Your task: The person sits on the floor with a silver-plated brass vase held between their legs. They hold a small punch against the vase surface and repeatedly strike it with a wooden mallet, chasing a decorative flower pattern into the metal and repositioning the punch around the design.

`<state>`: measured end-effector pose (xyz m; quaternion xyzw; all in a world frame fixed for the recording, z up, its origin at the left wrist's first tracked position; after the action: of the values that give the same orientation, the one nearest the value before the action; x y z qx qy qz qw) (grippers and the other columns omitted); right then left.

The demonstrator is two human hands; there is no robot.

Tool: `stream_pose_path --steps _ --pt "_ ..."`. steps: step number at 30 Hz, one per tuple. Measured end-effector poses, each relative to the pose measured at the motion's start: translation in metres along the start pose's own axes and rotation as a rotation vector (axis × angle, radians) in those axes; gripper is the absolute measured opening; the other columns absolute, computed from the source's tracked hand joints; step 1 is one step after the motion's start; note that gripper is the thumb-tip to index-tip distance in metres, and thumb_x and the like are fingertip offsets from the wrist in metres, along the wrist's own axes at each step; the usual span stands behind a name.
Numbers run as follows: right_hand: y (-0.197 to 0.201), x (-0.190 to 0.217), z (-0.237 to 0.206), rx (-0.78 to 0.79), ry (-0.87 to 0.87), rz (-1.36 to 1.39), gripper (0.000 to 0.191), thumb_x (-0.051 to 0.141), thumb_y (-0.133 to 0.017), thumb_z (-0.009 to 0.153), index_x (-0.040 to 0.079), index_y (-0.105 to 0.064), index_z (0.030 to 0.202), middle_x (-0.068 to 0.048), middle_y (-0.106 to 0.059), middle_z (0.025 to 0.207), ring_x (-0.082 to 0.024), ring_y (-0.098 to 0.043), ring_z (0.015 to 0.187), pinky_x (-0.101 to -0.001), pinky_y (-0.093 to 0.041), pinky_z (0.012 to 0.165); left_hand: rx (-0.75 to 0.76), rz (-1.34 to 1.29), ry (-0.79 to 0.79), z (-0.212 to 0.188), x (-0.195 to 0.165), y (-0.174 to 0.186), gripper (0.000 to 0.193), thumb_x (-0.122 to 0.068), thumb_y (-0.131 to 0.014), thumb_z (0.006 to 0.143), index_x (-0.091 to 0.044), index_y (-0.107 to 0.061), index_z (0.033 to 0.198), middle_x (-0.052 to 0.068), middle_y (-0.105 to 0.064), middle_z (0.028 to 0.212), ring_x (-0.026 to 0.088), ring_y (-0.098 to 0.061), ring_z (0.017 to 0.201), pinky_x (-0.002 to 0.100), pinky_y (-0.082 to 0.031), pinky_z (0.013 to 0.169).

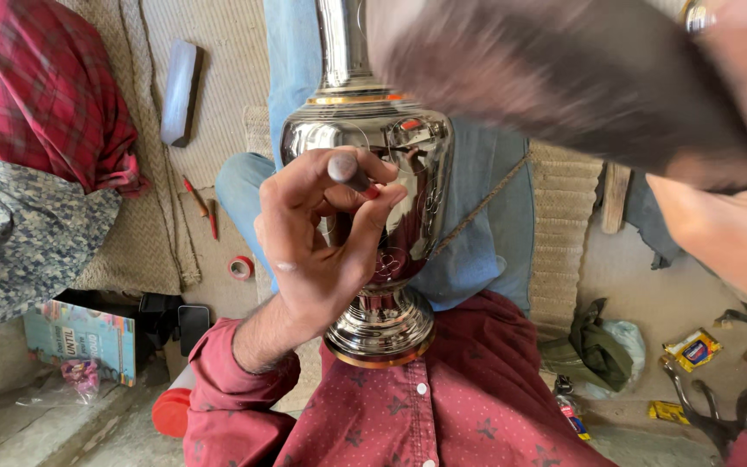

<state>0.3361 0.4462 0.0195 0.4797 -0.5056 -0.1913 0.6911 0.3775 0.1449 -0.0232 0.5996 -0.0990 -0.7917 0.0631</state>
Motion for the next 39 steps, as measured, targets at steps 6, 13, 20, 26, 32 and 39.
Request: stream_pose_path --steps 6,13,20,26,32,39 --pt "-0.007 -0.026 -0.007 0.113 -0.009 0.073 0.084 -0.002 -0.071 0.080 0.013 -0.045 0.158 -0.011 -0.062 0.099 -0.023 -0.059 0.079 -0.0364 -0.047 0.071 0.011 0.179 -0.053 0.005 -0.002 0.002 0.041 0.009 -0.078 0.099 0.001 -0.049 0.127 0.007 -0.069 0.091 0.006 -0.066 0.069 0.019 -0.053 0.062" --pt "0.007 -0.060 -0.022 0.315 -0.042 0.106 0.083 0.004 -0.068 0.077 0.011 -0.046 0.157 -0.008 -0.063 0.099 -0.018 -0.058 0.081 -0.0330 -0.047 0.073 0.258 0.414 0.030 0.024 -0.003 0.007 0.038 -0.004 -0.090 0.089 -0.003 -0.068 0.120 0.004 -0.073 0.080 0.016 -0.070 0.063 0.031 -0.052 0.059" --pt "-0.019 -0.025 -0.042 0.012 -0.238 0.145 0.070 -0.005 -0.070 0.085 0.004 -0.048 0.151 -0.011 -0.060 0.085 -0.022 -0.058 0.069 -0.0331 -0.046 0.063 0.434 0.317 -0.159 0.043 -0.013 0.008 0.046 -0.003 -0.078 0.098 -0.010 -0.056 0.138 0.002 -0.074 0.117 0.019 -0.076 0.100 0.030 -0.060 0.079" --pt "-0.039 0.001 -0.063 -0.174 -0.228 0.193 0.064 -0.007 -0.073 0.087 -0.004 -0.044 0.144 -0.020 -0.067 0.099 -0.029 -0.067 0.083 -0.0372 -0.054 0.074 0.666 0.310 -0.190 0.061 -0.017 0.003 0.053 0.002 -0.075 0.088 -0.010 -0.059 0.137 0.002 -0.073 0.105 0.021 -0.076 0.093 0.035 -0.059 0.075" --pt "-0.070 0.019 -0.082 -0.394 -0.215 0.206 0.064 -0.007 -0.076 0.081 -0.007 -0.039 0.133 -0.021 -0.065 0.096 -0.032 -0.066 0.082 -0.0381 -0.054 0.074 0.841 0.177 -0.242 0.071 -0.009 0.003 0.060 0.000 -0.075 0.092 -0.015 -0.055 0.147 0.001 -0.073 0.123 0.017 -0.077 0.101 0.033 -0.061 0.081" --pt "-0.123 0.036 -0.112 -0.552 -0.602 0.484 0.053 0.001 -0.079 0.077 -0.006 -0.045 0.117 -0.015 -0.062 0.088 -0.024 -0.062 0.074 -0.0334 -0.052 0.070 1.055 0.183 -0.403 0.082 0.001 -0.006 0.064 -0.006 -0.075 0.087 -0.019 -0.058 0.147 0.000 -0.075 0.127 0.021 -0.077 0.099 0.035 -0.061 0.075"
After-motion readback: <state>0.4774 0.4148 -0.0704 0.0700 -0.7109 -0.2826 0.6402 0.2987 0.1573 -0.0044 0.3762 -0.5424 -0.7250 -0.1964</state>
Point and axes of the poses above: each hand's wrist, its own z-axis towards the middle knuckle, its own y-axis out of the back of the hand, x = y × z, the point moved 1 cm from there along z, towards the middle knuckle
